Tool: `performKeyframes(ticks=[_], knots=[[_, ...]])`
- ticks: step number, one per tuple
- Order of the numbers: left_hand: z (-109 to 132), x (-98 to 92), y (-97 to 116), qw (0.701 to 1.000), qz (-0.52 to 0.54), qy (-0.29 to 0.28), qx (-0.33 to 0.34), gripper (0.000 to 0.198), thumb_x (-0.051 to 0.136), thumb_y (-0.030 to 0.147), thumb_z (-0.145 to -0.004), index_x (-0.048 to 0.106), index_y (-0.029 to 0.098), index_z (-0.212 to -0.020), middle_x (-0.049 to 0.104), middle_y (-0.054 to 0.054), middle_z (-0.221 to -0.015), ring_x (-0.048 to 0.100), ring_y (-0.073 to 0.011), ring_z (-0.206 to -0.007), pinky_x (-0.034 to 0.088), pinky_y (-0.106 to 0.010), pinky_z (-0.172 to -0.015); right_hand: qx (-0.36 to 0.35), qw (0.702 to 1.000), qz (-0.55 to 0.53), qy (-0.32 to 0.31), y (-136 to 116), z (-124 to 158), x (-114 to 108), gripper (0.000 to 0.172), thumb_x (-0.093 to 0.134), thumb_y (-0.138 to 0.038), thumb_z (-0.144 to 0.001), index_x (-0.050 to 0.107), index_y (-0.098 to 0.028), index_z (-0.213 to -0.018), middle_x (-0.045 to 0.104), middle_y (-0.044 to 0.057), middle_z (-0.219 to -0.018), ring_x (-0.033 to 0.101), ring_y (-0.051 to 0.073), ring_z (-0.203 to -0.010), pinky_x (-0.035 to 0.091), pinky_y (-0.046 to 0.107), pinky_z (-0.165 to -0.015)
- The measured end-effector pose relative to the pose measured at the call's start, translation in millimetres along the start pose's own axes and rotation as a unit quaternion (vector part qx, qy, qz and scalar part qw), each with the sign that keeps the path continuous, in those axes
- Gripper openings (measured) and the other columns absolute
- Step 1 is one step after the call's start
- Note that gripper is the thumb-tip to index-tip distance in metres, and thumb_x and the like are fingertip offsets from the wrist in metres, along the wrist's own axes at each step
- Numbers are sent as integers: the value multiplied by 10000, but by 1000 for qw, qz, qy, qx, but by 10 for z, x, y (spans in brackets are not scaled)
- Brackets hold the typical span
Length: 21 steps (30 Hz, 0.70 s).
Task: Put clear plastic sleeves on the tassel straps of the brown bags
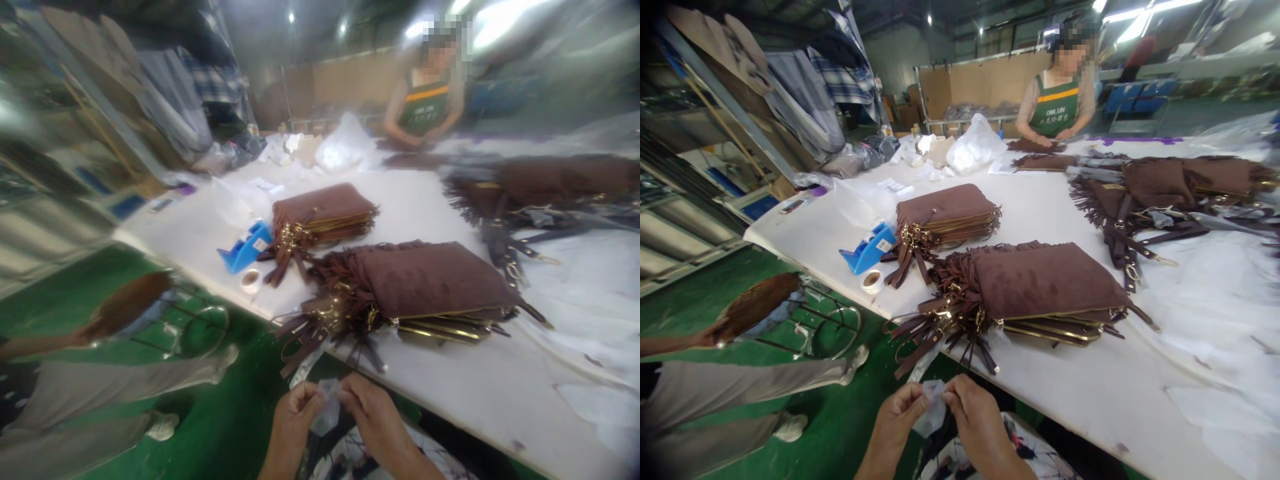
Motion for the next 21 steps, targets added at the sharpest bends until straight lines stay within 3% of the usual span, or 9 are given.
performKeyframes(ticks=[5, 10, 13, 15, 18, 21], knots=[[-60, -37, -170, 999, 31, 11, -13, 382, 743, 495, -679, 618, 134, -681, 603, -7, -611, 502, -122, -574, 385, -231, -563, 21, 998, -52, -30, 40, 88, 24, 253, 402, -327, -954, 486, -223, -739, 549, -31, -696, 529, 139, -655, 370, 238, -611], [-52, -75, -177, 1000, -5, 26, 2, 373, 726, 490, -700, 612, 136, -670, 565, 16, -577, 477, -110, -551, 352, -214, -539, 90, 995, 3, 47, 302, 51, -109, 243, 386, -360, -945, 543, -221, -823, 589, -16, -672, 573, 168, -660, 401, 274, -642], [-32, -82, -115, 999, -24, 21, 25, 340, 712, 462, -724, 621, 136, -693, 555, 24, -585, 471, -111, -557, 348, -211, -540, 120, 991, -31, 53, 341, -5, -178, 230, 408, -389, -930, 563, -220, -907, 600, -18, -665, 584, 171, -633, 426, 277, -619], [-19, -84, -69, 998, -42, 23, 39, 321, 702, 449, -736, 622, 140, -698, 553, 26, -595, 470, -114, -571, 353, -213, -549, 112, 991, -69, 36, 289, -36, -174, 193, 489, -369, -894, 566, -223, -994, 644, -6, -768, 605, 171, -680, 454, 275, -641], [-5, -79, -18, 996, -68, 19, 53, 298, 673, 437, -762, 621, 148, -710, 563, 20, -629, 478, -124, -606, 371, -220, -578, 75, 993, -87, 26, 183, -54, -132, 273, 577, -273, -835, 554, -242, -1106, 661, 8, -965, 613, 166, -780, 473, 280, -729], [9, -69, 18, 994, -92, 12, 59, 277, 651, 422, -785, 627, 150, -732, 585, 9, -664, 501, -136, -640, 391, -230, -613, 32, 997, -59, 39, 106, -49, -114, 295, 554, -204, -845, 560, -267, -1133, 648, 2, -1008, 603, 165, -848, 459, 283, -786]])
Point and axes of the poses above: each hand's wrist, its own z-axis away from the middle knuckle, its own x-axis out of the palm, y = z × x, the point moved 4 cm from there along -z, towards the middle knuckle
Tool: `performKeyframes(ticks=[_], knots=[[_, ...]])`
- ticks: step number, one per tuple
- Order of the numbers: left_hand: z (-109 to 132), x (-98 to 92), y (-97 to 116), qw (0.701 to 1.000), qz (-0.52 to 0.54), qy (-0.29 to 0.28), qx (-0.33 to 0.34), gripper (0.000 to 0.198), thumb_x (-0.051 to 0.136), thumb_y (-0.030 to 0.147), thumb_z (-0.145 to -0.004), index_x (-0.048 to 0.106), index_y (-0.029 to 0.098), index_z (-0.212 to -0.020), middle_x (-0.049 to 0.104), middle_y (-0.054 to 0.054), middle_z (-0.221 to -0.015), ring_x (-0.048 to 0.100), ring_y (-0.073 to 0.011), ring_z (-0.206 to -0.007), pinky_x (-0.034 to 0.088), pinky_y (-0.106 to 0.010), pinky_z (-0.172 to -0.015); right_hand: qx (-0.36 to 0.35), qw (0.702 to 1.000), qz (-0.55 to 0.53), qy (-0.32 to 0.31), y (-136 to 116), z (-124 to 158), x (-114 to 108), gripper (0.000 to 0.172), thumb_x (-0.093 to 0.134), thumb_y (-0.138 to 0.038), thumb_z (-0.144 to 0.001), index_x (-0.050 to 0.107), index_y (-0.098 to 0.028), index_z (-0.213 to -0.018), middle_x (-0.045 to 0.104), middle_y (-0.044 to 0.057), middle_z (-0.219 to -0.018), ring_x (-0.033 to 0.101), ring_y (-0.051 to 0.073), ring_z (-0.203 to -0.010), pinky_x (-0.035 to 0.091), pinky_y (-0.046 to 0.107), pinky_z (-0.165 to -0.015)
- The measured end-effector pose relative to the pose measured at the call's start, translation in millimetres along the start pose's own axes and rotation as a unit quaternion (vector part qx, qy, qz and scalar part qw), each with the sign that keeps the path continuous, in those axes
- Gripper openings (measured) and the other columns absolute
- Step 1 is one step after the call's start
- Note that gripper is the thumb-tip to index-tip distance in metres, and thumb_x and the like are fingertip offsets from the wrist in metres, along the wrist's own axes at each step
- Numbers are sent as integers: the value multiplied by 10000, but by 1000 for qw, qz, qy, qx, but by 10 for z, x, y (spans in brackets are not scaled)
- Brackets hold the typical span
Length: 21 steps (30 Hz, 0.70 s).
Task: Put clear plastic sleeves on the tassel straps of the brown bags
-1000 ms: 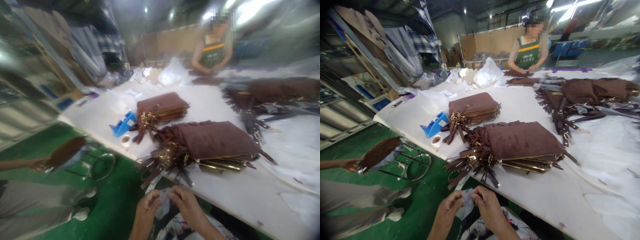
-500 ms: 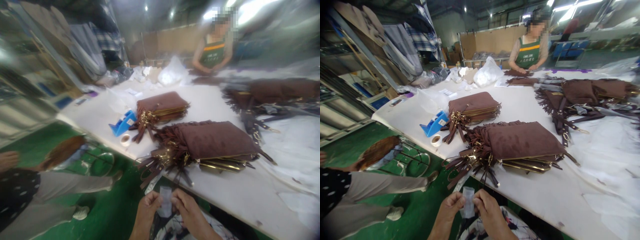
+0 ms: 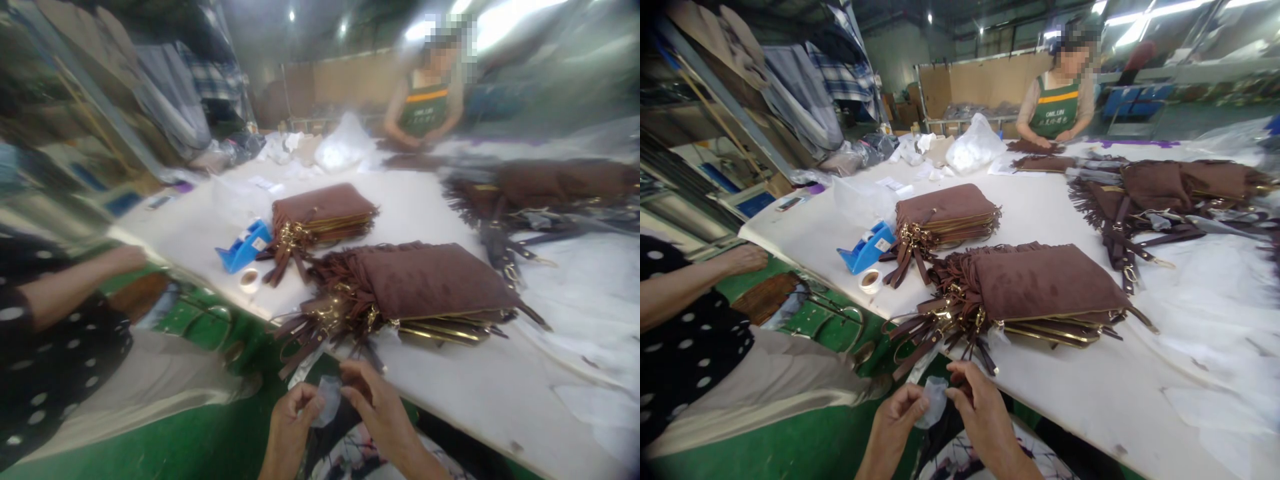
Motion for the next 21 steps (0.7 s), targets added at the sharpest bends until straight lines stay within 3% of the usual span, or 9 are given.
performKeyframes(ticks=[6, 15, 21], knots=[[19, 11, 135, 998, -63, -5, 29, 232, 604, 382, -822, 631, 163, -752, 613, -2, -710, 539, -158, -689, 408, -246, -664, -97, 992, 54, -53, -130, -9, -21, 155, 544, -116, -853, 615, -234, -924, 602, 3, -937, 570, 155, -872, 417, 256, -770], [35, 17, 277, 986, -153, -20, 59, 189, 557, 342, -842, 620, 186, -757, 630, -10, -767, 566, -181, -751, 419, -250, -709, -44, 992, 81, -91, -70, -13, 38, 254, 614, -77, -759, 584, -235, -955, 576, -28, -938, 551, 123, -744, 390, 238, -683], [61, 10, 241, 975, -198, -49, 83, 200, 520, 354, -881, 601, 201, -779, 617, -9, -804, 569, -179, -788, 411, -249, -732, -72, 989, 96, -92, -71, -8, 37, 162, 525, -55, -811, 533, -215, -840, 569, -13, -917, 556, 139, -854, 387, 245, -764]])
Point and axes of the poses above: each hand's wrist, its own z-axis away from the middle knuckle, its own x-axis out of the palm, y = z × x, the point moved 4 cm from there along -z, towards the middle knuckle
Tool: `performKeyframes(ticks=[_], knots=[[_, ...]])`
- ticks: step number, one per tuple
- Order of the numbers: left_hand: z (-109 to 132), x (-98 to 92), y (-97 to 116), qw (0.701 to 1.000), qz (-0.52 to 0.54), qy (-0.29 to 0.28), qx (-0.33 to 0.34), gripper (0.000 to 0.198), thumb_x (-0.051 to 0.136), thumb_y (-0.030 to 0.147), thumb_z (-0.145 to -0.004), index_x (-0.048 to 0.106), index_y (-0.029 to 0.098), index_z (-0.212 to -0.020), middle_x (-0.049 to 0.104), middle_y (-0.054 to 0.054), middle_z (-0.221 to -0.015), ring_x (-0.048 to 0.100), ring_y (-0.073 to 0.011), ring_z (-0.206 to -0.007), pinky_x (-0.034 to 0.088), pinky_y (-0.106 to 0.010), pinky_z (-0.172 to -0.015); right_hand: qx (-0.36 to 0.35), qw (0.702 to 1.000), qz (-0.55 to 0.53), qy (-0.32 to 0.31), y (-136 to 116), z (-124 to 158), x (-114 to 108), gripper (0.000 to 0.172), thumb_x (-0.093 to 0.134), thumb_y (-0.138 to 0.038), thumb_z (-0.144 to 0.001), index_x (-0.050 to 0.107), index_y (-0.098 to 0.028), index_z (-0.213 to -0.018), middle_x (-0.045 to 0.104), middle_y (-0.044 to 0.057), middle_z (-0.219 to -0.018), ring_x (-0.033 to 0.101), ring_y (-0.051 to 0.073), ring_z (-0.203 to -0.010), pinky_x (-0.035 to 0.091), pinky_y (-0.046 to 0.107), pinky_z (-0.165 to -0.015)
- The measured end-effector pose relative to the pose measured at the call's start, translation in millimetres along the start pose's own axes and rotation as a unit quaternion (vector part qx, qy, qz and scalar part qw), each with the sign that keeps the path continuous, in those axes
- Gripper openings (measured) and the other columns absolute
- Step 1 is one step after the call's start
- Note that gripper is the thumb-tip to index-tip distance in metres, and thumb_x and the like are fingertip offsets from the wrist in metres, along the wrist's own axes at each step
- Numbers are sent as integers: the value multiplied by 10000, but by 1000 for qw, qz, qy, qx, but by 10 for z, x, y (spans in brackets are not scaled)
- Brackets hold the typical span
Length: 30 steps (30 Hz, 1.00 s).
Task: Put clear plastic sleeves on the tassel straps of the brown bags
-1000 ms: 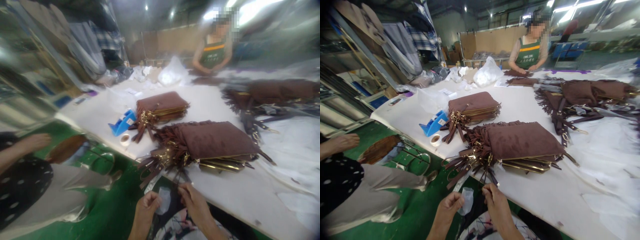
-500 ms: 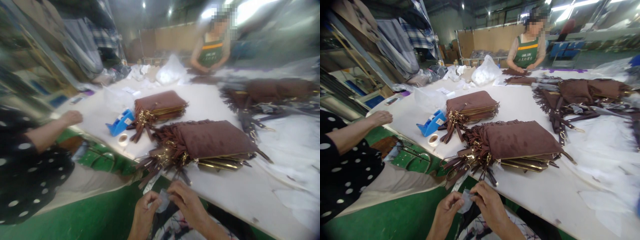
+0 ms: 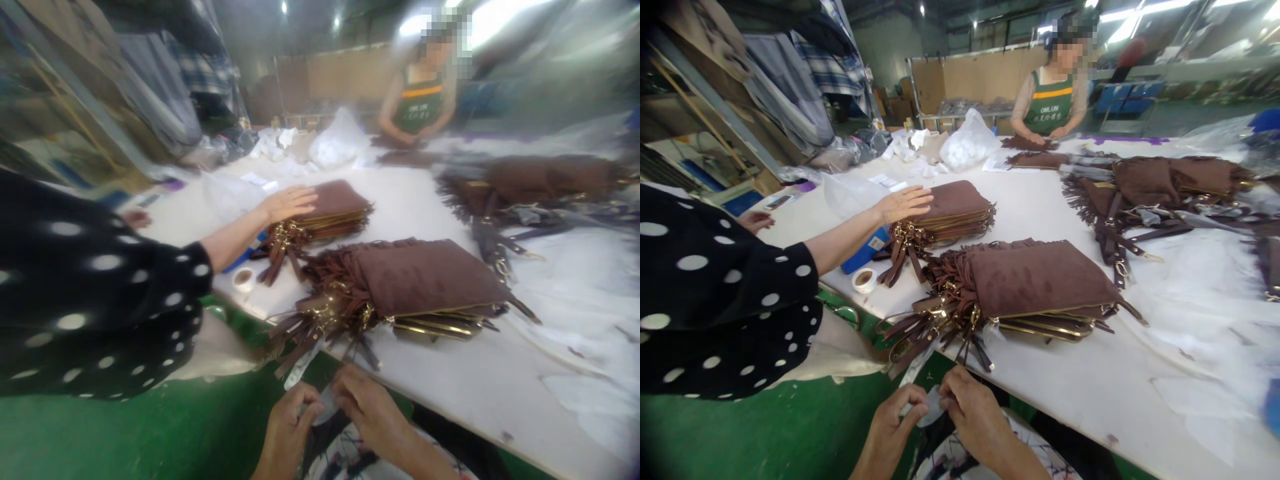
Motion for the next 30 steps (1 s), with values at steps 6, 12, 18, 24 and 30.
performKeyframes(ticks=[6, 12, 18, 24, 30], knots=[[-5, 5, -66, 999, -27, -23, 27, 192, 493, 311, -893, 584, 202, -764, 611, -8, -795, 570, -170, -778, 404, -246, -726, -32, 997, -24, -63, -62, 42, -79, 193, 456, -44, -851, 540, -210, -800, 581, -7, -957, 568, 121, -890, 396, 217, -767], [-11, -26, -72, 999, -24, -13, 18, 200, 483, 305, -887, 580, 201, -746, 611, -6, -770, 572, -167, -753, 407, -247, -713, 6, 994, 53, -100, 83, 148, -190, 164, 416, -115, -870, 537, -215, -823, 613, -3, -848, 581, 136, -762, 400, 237, -676], [1, -84, -103, 1000, -7, 1, 7, 189, 506, 307, -878, 585, 205, -740, 620, -8, -772, 579, -175, -757, 418, -253, -719, 204, 975, -22, 84, 365, -24, -295, 249, 384, -412, -932, 441, -229, -1090, 617, -24, -675, 624, 174, -558, 426, 267, -525], [0, -122, -111, 999, -23, 18, 17, 187, 506, 293, -878, 614, 208, -751, 645, -20, -814, 595, -185, -809, 422, -258, -758, 217, 963, 69, 141, 334, -319, -215, 339, 516, -543, -832, 537, -205, -808, 621, 55, -609, 636, 255, -641, 409, 332, -599], [33, -197, -276, 998, -53, 44, -3, 179, 532, 305, -872, 604, 213, -736, 630, -9, -801, 578, -181, -797, 413, -257, -758, 210, 971, -21, 116, 338, -380, -70, 313, 503, -470, -841, 571, -190, -716, 629, 53, -613, 642, 216, -604, 464, 322, -587]])
Point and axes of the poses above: each hand's wrist, its own z-axis away from the middle knuckle, its own x-axis out of the palm, y = z × x, the point moved 4 cm from there along -z, towards the middle knuckle
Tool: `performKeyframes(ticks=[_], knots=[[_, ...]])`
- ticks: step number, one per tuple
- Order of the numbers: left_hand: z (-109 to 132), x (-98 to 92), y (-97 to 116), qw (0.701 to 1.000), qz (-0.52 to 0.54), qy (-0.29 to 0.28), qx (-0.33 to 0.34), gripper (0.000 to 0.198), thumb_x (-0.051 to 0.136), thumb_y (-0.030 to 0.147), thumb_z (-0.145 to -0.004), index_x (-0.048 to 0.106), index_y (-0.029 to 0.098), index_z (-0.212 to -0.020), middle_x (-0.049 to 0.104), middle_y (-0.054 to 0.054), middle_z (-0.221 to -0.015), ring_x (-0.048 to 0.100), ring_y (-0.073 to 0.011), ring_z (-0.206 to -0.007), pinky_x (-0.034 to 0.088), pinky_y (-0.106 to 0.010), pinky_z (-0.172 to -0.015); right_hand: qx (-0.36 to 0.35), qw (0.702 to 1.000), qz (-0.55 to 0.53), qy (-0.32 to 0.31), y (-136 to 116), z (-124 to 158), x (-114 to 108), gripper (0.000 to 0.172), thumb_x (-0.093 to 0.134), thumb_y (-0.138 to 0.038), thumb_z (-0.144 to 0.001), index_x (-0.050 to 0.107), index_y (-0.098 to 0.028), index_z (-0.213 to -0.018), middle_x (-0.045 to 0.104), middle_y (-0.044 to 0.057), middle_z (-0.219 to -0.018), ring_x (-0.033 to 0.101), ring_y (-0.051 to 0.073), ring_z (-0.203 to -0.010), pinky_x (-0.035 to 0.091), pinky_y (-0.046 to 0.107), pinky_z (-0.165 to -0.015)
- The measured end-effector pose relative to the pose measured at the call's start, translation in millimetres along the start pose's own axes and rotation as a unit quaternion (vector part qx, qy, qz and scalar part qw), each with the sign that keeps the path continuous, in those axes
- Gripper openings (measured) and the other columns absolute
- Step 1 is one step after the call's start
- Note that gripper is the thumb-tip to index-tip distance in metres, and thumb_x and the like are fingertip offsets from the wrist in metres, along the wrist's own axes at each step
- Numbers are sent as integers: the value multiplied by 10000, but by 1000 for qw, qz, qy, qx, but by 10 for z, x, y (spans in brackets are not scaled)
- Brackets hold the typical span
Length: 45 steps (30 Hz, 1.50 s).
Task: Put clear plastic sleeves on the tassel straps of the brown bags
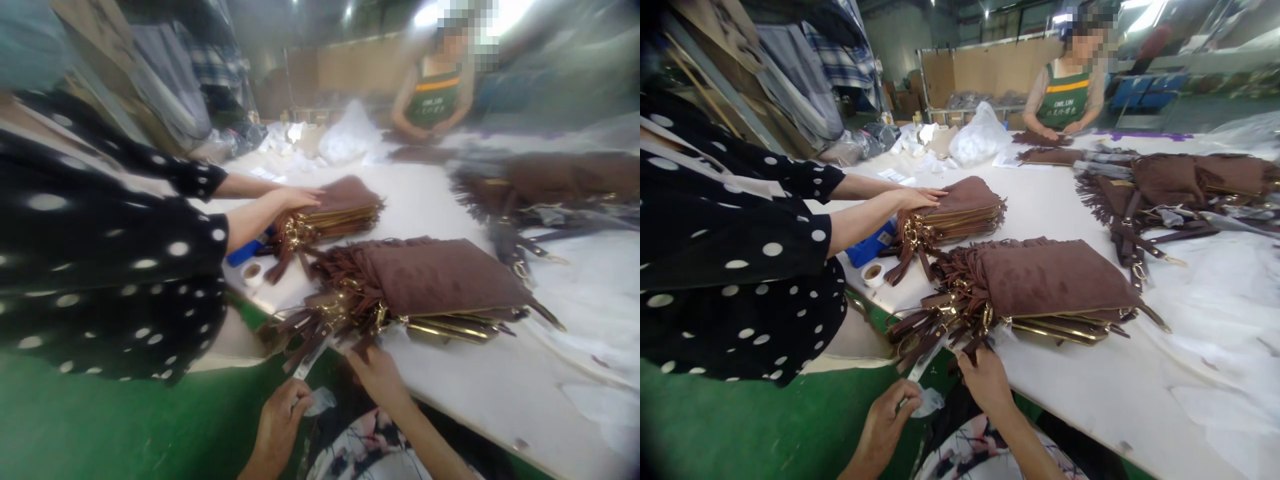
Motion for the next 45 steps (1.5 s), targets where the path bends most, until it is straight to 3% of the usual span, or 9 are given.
performKeyframes(ticks=[4, 6, 8, 18, 26, 32, 37, 45], knots=[[5, -5, -80, 999, 30, 3, -38, 175, 533, 295, -860, 600, 201, -729, 621, -4, -777, 571, -178, -769, 408, -260, -739, 31, 977, -190, -93, 36, 112, 98, 364, 563, -514, -808, 604, -173, -927, 616, -20, -617, 623, 154, -531, 526, 291, -536], [1, 1, -83, 997, 50, -2, -56, 163, 543, 290, -848, 611, 195, -734, 626, -3, -769, 576, -182, -768, 408, -262, -733, 56, 945, -297, -124, 39, 161, 117, 394, 677, -502, -729, 606, -178, -943, 603, -41, -640, 610, 133, -539, 543, 292, -555], [-3, 11, -62, 996, 66, -13, -60, 161, 555, 300, -842, 625, 192, -745, 632, 0, -764, 579, -183, -766, 409, -261, -727, 65, 930, -336, -134, 29, 186, 108, 405, 732, -485, -685, 617, -178, -922, 594, -48, -646, 602, 121, -548, 543, 285, -562], [6, 30, 19, 991, 120, -43, -35, 164, 569, 309, -847, 646, 189, -765, 633, 1, -757, 567, -174, -753, 407, -256, -716, 26, 947, -291, -134, -1, 153, 76, 370, 697, -450, -719, 612, -168, -943, 605, -30, -707, 585, 115, -576, 508, 274, -572], [-4, 164, -3, 980, 171, -43, -93, 233, 605, 391, -812, 647, 165, -769, 629, -3, -709, 557, -167, -704, 409, -252, -666, 10, 958, -258, -125, -68, 155, 3, 312, 674, -367, -715, 587, -190, -958, 580, -48, -655, 571, 128, -576, 466, 256, -540], [45, 434, -46, 952, 267, -23, -144, 391, 625, 549, -766, 618, 159, -756, 596, 1, -658, 514, -143, -626, 375, -233, -595, -25, 964, -244, -103, -31, 110, 0, 220, 656, -340, -731, 553, -196, -862, 557, -56, -600, 557, 131, -554, 449, 249, -518], [118, 607, -42, 919, 349, -27, -179, 421, 649, 563, -749, 639, 159, -865, 645, -6, -683, 536, -133, -582, 387, -232, -558, -29, 966, -234, -103, -4, 101, 11, 183, 637, -309, -748, 559, -198, -871, 571, -51, -614, 562, 134, -557, 442, 250, -530], [87, 702, 129, 888, 417, -36, -192, 435, 699, 501, -739, 659, 145, -987, 727, -92, -854, 659, -203, -763, 487, -283, -682, -51, 973, -206, -90, -53, 110, -37, 141, 630, -249, -741, 580, -190, -859, 591, -43, -652, 559, 136, -598, 429, 254, -580]])
Point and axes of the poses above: each hand's wrist, its own z-axis away from the middle knuckle, its own x-axis out of the palm, y = z × x, the point moved 4 cm from there along -z, towards the middle knuckle
